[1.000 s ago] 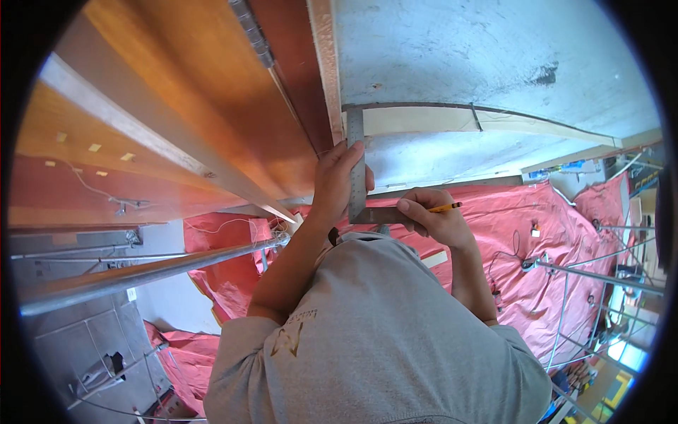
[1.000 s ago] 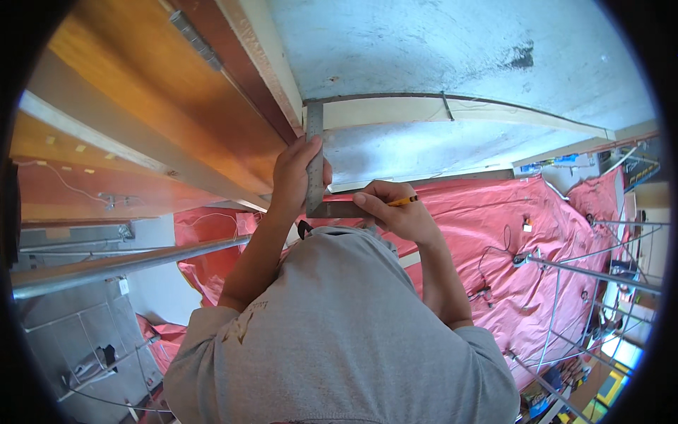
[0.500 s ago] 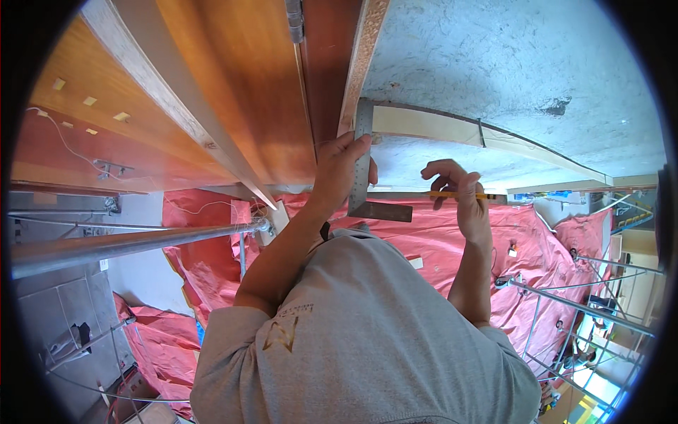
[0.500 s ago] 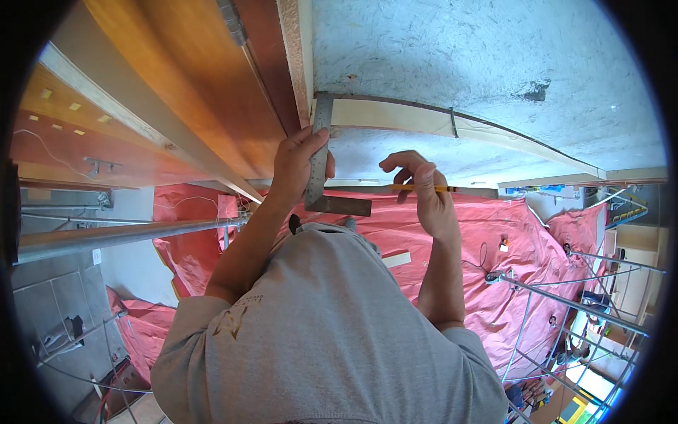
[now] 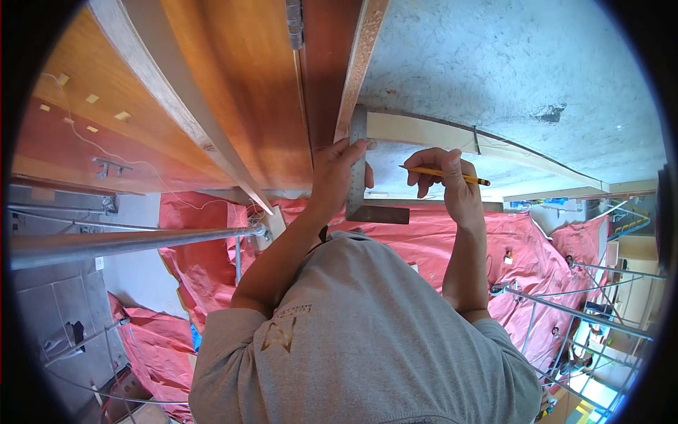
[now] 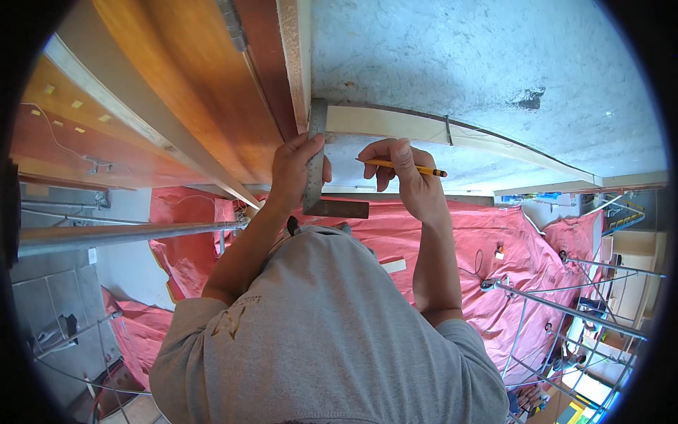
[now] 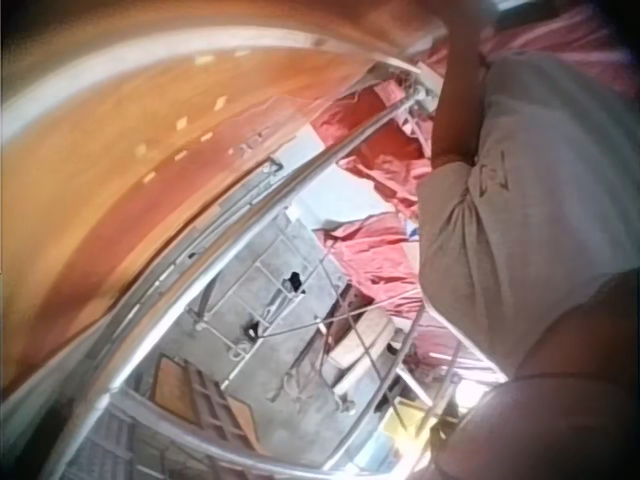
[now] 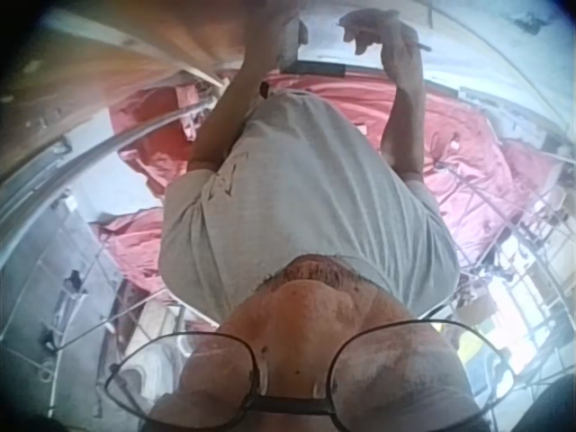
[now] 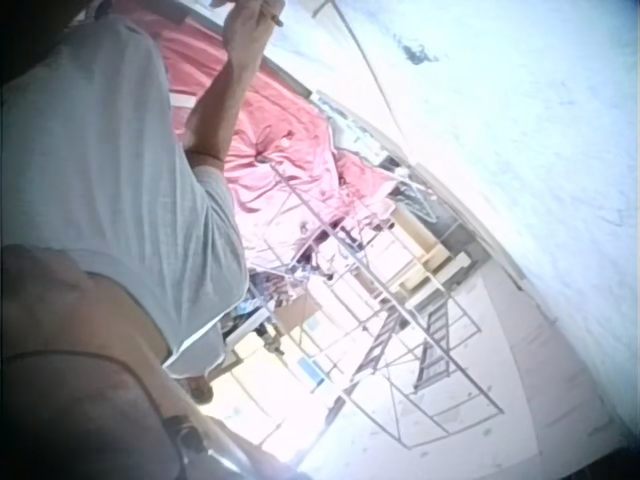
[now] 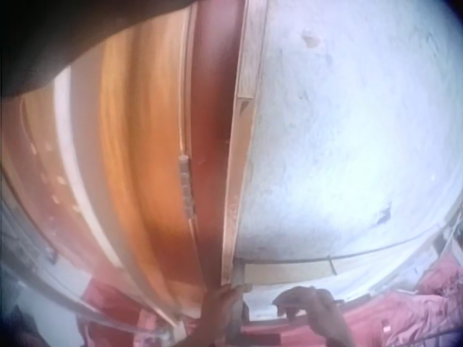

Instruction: The person measures and marks wooden strips with a pencil and square, holds the strips against a wall frame, and places them on a workbench where another person uses a hand plane.

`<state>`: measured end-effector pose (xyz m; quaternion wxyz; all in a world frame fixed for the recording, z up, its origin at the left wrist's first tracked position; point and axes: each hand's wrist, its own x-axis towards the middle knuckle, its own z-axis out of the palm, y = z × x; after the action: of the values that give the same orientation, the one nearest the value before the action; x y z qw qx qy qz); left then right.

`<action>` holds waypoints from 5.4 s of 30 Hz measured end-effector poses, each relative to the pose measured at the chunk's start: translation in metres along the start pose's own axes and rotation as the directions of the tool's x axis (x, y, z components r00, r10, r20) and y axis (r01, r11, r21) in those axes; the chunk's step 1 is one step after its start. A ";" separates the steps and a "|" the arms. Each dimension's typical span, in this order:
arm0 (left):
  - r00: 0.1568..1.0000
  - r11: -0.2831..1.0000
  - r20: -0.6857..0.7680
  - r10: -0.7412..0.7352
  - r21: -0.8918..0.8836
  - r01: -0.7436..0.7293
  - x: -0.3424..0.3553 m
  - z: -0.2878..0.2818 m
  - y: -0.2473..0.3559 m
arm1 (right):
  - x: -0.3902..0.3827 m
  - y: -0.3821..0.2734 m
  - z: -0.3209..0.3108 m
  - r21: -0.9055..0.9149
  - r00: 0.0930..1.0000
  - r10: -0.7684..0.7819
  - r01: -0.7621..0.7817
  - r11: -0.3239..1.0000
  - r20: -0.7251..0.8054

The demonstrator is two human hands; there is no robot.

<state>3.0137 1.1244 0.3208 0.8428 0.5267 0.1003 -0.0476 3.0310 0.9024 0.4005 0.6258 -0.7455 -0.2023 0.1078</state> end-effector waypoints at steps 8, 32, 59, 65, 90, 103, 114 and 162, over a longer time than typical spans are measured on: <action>1.000 1.000 0.011 0.017 -0.016 -0.017 0.000 -0.002 -0.002 | 0.012 -0.005 0.004 0.004 1.000 -0.013 0.013 1.000 0.027; 0.999 1.000 0.035 -0.022 -0.014 0.023 0.000 -0.002 0.004 | 0.091 0.009 0.026 -0.175 0.998 0.055 -0.060 0.983 -0.032; 0.999 0.998 0.048 -0.016 -0.063 0.019 0.001 -0.004 -0.001 | 0.118 0.003 0.044 -0.535 0.995 -0.072 0.097 0.839 0.068; 0.999 0.998 0.055 0.001 -0.062 0.002 0.000 -0.002 0.000 | 0.110 -0.004 0.049 -0.504 0.999 -0.026 0.034 0.863 0.023; 0.999 1.000 0.040 0.004 -0.012 -0.003 -0.001 -0.003 0.001 | 0.114 0.013 0.044 -0.448 0.999 -0.038 0.046 0.893 0.026; 0.999 0.999 0.048 0.002 -0.052 0.001 0.000 -0.003 -0.002 | 0.110 0.006 0.052 -0.522 0.992 -0.122 0.093 0.848 -0.022; 1.000 1.000 0.024 -0.007 -0.009 0.007 -0.001 -0.002 0.001 | 0.103 0.002 0.058 -0.465 0.993 -0.104 0.063 0.883 -0.064; 0.693 0.884 0.626 -0.357 0.467 0.034 -0.075 -0.028 -0.134 | -0.230 0.070 0.159 -0.531 0.897 0.220 -0.409 0.742 -0.383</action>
<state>2.9123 1.0884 0.2073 0.6733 0.6236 -0.1798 -0.3542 2.7714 0.9341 0.2797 0.3530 -0.9351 0.0005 0.0308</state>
